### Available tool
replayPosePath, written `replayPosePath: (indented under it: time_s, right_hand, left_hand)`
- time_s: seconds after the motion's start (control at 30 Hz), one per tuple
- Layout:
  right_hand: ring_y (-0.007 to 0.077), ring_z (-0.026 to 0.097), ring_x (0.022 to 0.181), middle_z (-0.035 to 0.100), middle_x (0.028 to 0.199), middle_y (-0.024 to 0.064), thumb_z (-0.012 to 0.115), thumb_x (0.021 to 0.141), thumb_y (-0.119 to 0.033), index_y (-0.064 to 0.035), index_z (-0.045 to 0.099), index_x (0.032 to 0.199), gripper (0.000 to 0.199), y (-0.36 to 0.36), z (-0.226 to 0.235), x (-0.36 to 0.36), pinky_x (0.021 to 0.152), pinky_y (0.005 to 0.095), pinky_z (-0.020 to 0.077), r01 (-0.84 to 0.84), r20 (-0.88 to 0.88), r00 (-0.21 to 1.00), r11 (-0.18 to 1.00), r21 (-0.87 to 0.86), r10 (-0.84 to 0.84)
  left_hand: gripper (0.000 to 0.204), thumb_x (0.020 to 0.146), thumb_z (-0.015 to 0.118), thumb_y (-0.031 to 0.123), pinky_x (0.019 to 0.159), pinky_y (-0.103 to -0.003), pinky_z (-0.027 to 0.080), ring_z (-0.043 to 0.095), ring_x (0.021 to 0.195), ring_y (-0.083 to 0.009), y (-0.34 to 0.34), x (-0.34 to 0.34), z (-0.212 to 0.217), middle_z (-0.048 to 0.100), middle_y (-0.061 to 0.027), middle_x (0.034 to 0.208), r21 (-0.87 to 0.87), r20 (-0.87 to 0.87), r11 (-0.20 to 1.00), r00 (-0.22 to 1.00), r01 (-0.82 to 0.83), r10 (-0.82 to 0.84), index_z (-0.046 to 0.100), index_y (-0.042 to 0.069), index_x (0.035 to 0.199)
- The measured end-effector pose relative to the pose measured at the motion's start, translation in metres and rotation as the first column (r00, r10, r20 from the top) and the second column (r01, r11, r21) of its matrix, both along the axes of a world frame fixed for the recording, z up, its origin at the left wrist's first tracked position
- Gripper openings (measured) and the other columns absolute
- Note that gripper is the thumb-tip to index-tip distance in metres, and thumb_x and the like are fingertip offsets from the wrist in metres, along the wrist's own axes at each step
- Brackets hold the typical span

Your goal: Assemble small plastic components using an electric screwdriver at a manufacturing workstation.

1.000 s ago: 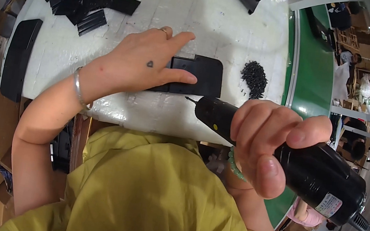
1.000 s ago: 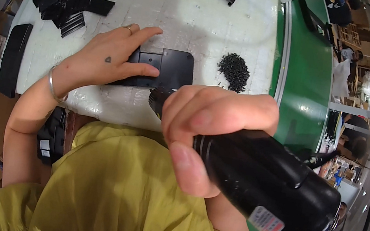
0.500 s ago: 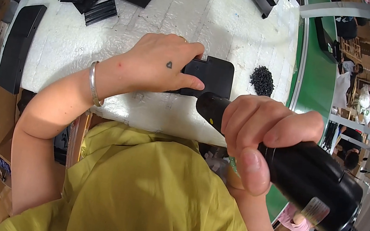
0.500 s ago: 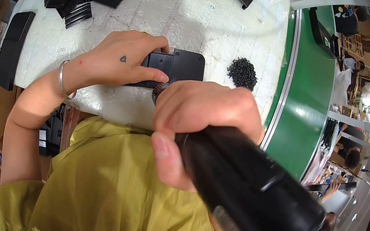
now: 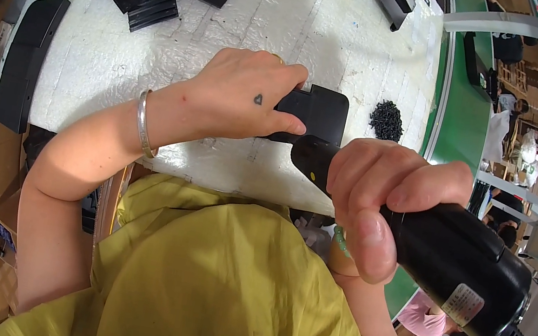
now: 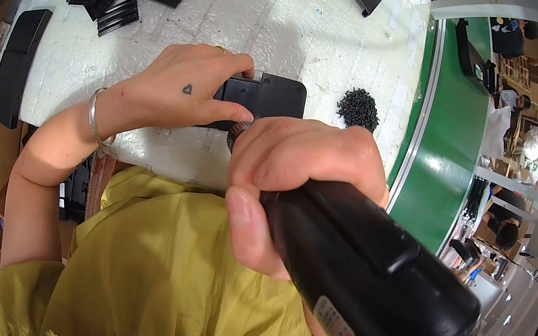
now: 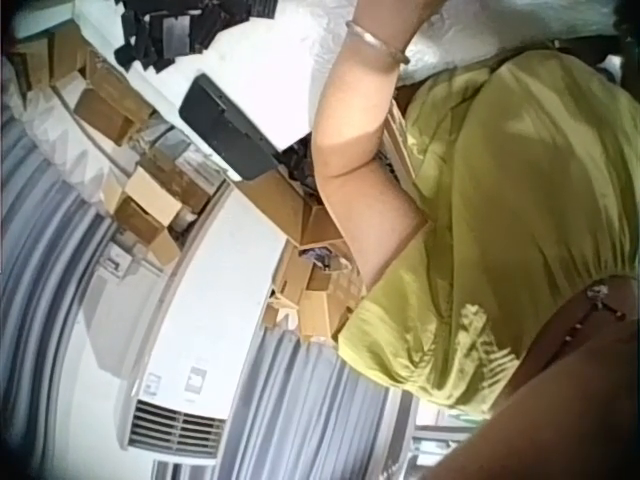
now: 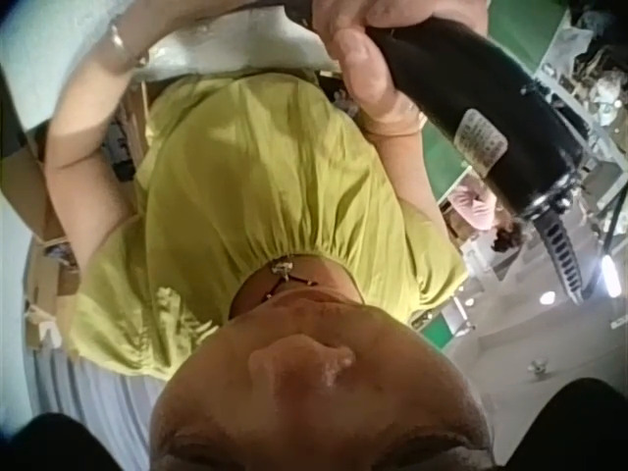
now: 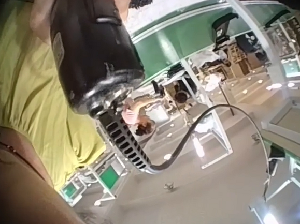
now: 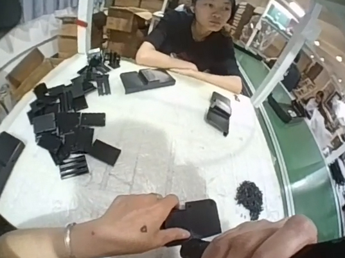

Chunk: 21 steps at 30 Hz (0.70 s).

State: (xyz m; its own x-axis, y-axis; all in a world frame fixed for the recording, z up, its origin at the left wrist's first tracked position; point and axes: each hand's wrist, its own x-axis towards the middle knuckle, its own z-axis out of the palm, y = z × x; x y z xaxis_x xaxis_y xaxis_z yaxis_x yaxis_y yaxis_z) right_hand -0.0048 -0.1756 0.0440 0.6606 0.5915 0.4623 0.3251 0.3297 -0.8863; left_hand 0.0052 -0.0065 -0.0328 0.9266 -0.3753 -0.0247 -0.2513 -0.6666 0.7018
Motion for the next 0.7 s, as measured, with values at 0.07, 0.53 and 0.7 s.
replayPosePath:
  time_s: [0.07,0.53,0.7]
  right_hand:
    - [0.0160,0.048,0.050,0.049,0.060,0.0070,0.060,0.072,0.009,-0.0048,0.041,0.090,0.030,0.003,-0.001,-0.003,0.053,0.0298,0.0420,0.019,-0.006,1.000,1.000,0.010,-0.019]
    - [0.0199,0.053,0.095,0.050,0.116,0.0117,0.076,0.064,-0.014,-0.0006,0.034,0.129,0.079,-0.024,-0.012,-0.020,0.084,0.0307,0.0439,0.563,-0.236,0.792,0.823,-0.074,-0.563]
    - [0.0223,0.049,0.106,0.051,0.116,0.0105,0.075,0.061,-0.005,0.0020,0.042,0.122,0.070,-0.021,-0.008,-0.026,0.095,0.0351,0.0364,0.402,-0.311,0.828,0.880,-0.253,-0.467]
  left_hand:
    - [0.041,0.074,0.067,0.038,0.070,-0.041,0.046,0.060,0.082,-0.0328,0.000,0.000,-0.001,0.063,-0.0149,0.081,-0.012,0.045,1.000,0.999,-0.018,0.018,0.057,0.002,0.093]
    - [0.053,0.073,0.075,0.013,0.068,-0.020,0.041,0.049,0.079,-0.0060,-0.021,-0.039,0.048,0.053,0.0014,0.087,-0.842,-0.185,0.482,0.969,-0.242,0.162,0.051,0.003,0.120]
    - [0.041,0.079,0.070,0.026,0.068,-0.023,0.045,0.057,0.076,-0.0106,-0.014,-0.043,0.037,0.062,-0.0035,0.085,-0.963,-0.170,0.217,0.985,-0.161,-0.022,0.056,0.000,0.108]
